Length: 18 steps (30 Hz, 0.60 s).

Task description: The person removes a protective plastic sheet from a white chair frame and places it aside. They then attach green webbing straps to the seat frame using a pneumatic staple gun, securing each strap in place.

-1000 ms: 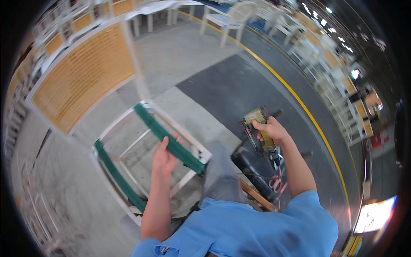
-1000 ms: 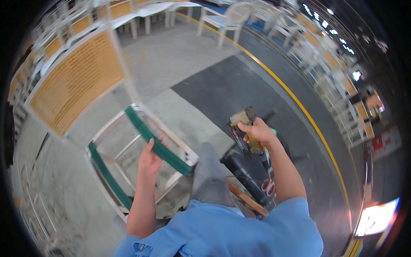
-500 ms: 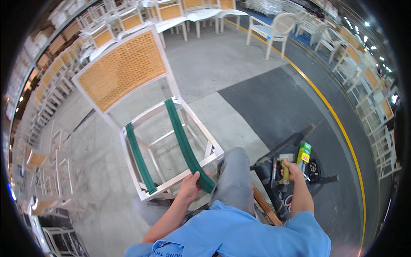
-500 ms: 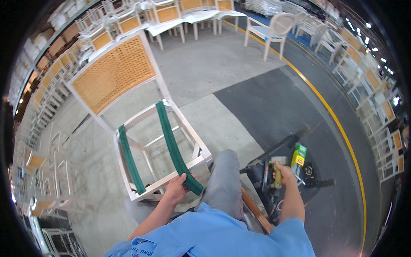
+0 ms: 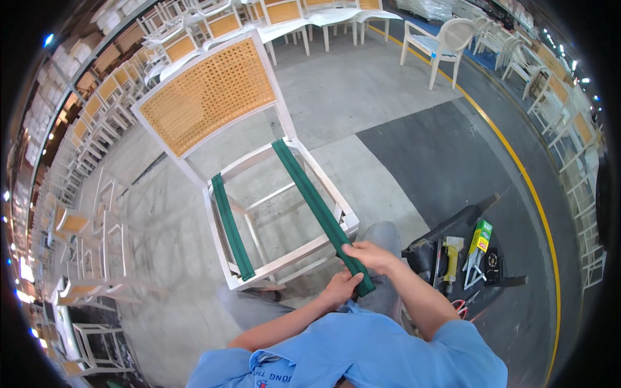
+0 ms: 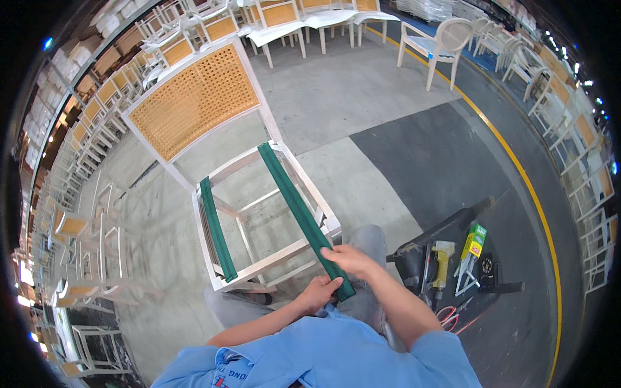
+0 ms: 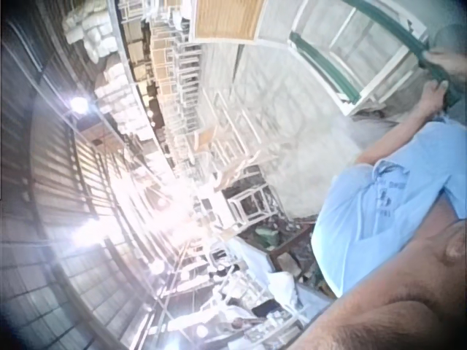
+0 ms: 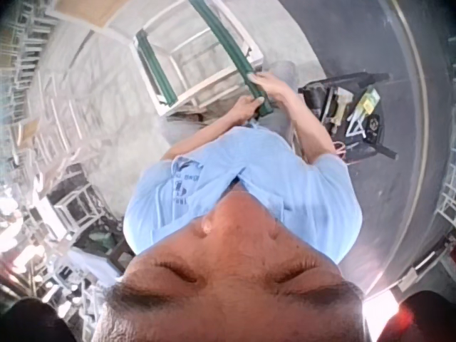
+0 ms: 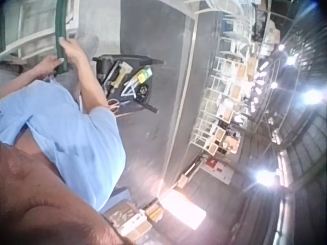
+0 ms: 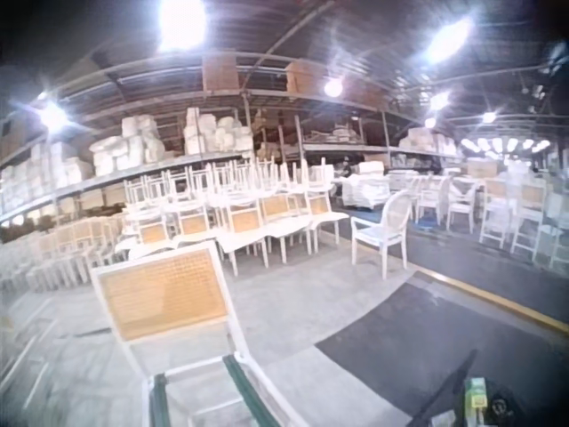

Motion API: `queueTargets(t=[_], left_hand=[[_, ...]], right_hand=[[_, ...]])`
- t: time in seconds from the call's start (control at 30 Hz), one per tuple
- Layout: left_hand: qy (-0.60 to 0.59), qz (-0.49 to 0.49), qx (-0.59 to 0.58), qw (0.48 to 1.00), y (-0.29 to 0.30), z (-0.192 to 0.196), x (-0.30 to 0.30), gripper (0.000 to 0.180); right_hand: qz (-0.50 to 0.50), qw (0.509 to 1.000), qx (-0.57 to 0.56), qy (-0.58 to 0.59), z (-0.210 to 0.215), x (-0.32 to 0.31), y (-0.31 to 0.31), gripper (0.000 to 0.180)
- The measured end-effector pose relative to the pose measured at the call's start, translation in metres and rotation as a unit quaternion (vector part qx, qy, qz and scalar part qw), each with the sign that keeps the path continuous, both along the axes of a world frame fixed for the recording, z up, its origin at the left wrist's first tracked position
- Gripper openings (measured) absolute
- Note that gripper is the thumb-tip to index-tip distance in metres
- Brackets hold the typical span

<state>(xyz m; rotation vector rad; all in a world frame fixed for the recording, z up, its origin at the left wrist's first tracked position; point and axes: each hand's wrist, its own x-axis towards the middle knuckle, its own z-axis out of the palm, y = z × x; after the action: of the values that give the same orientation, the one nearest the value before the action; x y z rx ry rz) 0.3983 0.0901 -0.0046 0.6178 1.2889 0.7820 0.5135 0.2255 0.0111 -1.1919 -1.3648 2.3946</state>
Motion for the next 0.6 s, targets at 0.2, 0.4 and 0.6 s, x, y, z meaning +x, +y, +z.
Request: queueTargets(t=[0.2, 0.4, 0.6], left_hand=[[0.390, -0.157, 0.127, 0.898, 0.022, 0.046, -0.059, 0.040], [0.534, -0.112, 0.200, 0.814, 0.092, 0.041, -0.122, 0.067], [0.465, -0.256, 0.066, 0.845, 0.109, 0.047, -0.117, 0.082]], right_hand=[[-0.002, 0.991, 0.091, -0.095, -0.039, -0.034, 0.004, 0.034], [0.297, 0.795, 0.395, -0.351, -0.056, -0.053, 0.025, 0.039], [0.320, 0.796, 0.303, -0.414, -0.080, -0.073, 0.031, 0.037]])
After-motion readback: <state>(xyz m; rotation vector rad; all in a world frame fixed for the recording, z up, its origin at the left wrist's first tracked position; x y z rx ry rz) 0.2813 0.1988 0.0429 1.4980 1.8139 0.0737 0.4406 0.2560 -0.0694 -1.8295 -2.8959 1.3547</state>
